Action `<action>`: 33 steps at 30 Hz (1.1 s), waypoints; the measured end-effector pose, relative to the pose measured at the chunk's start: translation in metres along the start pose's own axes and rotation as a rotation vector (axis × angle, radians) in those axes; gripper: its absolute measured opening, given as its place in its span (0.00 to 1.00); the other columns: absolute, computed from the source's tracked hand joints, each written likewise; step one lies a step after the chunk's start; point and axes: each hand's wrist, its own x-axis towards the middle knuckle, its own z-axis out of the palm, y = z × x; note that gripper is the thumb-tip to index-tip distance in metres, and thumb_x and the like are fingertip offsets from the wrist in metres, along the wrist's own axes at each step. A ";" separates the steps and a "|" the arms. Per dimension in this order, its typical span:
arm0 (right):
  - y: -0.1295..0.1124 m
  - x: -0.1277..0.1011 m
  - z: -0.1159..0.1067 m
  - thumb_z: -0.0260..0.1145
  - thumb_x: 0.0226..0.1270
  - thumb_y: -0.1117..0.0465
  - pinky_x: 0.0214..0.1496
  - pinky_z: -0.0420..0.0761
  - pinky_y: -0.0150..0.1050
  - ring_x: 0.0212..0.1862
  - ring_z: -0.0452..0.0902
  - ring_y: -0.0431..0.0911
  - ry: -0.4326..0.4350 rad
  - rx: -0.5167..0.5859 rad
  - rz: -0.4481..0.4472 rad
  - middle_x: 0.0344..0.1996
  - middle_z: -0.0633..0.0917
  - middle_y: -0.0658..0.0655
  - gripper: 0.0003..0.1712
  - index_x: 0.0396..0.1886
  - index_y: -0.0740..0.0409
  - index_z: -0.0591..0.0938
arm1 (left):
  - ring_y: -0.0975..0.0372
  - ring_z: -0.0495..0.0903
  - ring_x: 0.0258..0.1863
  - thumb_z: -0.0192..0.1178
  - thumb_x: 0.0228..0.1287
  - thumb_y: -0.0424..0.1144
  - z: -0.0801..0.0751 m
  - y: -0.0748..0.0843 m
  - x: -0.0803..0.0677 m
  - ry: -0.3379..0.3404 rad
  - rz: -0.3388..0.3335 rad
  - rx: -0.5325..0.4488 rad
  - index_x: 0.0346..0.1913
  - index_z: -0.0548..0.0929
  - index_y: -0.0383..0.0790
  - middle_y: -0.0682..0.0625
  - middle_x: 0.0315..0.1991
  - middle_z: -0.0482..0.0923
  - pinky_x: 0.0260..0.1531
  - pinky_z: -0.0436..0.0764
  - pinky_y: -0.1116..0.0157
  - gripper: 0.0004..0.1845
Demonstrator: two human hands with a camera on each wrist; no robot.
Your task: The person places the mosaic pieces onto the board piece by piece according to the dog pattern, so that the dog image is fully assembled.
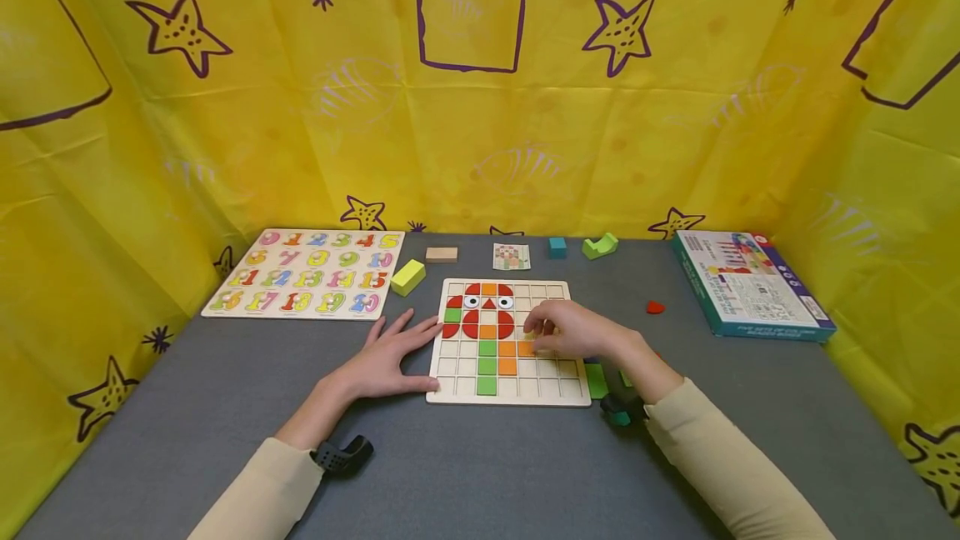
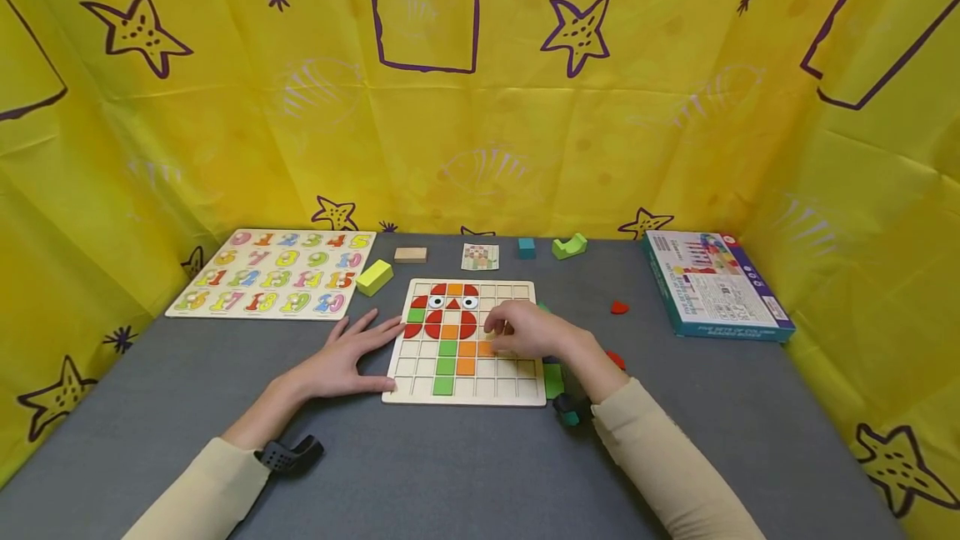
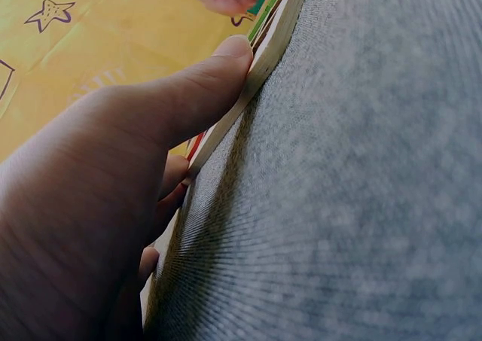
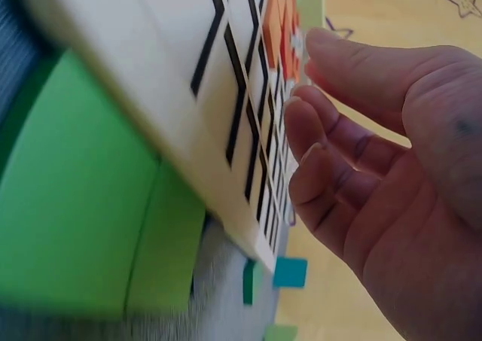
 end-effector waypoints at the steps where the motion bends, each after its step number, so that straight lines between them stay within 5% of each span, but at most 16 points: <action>1: 0.001 -0.003 -0.002 0.71 0.68 0.63 0.46 0.78 0.40 0.39 0.75 0.43 0.004 0.002 -0.002 0.36 0.82 0.46 0.09 0.46 0.57 0.85 | 0.43 0.41 0.79 0.64 0.57 0.71 0.000 0.000 0.000 0.001 0.000 0.000 0.79 0.63 0.51 0.53 0.79 0.56 0.67 0.32 0.33 0.51; 33: 0.063 -0.126 -0.028 0.73 0.66 0.61 0.41 0.79 0.36 0.37 0.75 0.42 0.010 0.054 0.101 0.41 0.82 0.49 0.15 0.49 0.59 0.83 | 0.43 0.41 0.78 0.64 0.57 0.71 0.001 -0.002 0.001 0.006 0.005 -0.003 0.79 0.63 0.51 0.53 0.78 0.57 0.67 0.32 0.33 0.51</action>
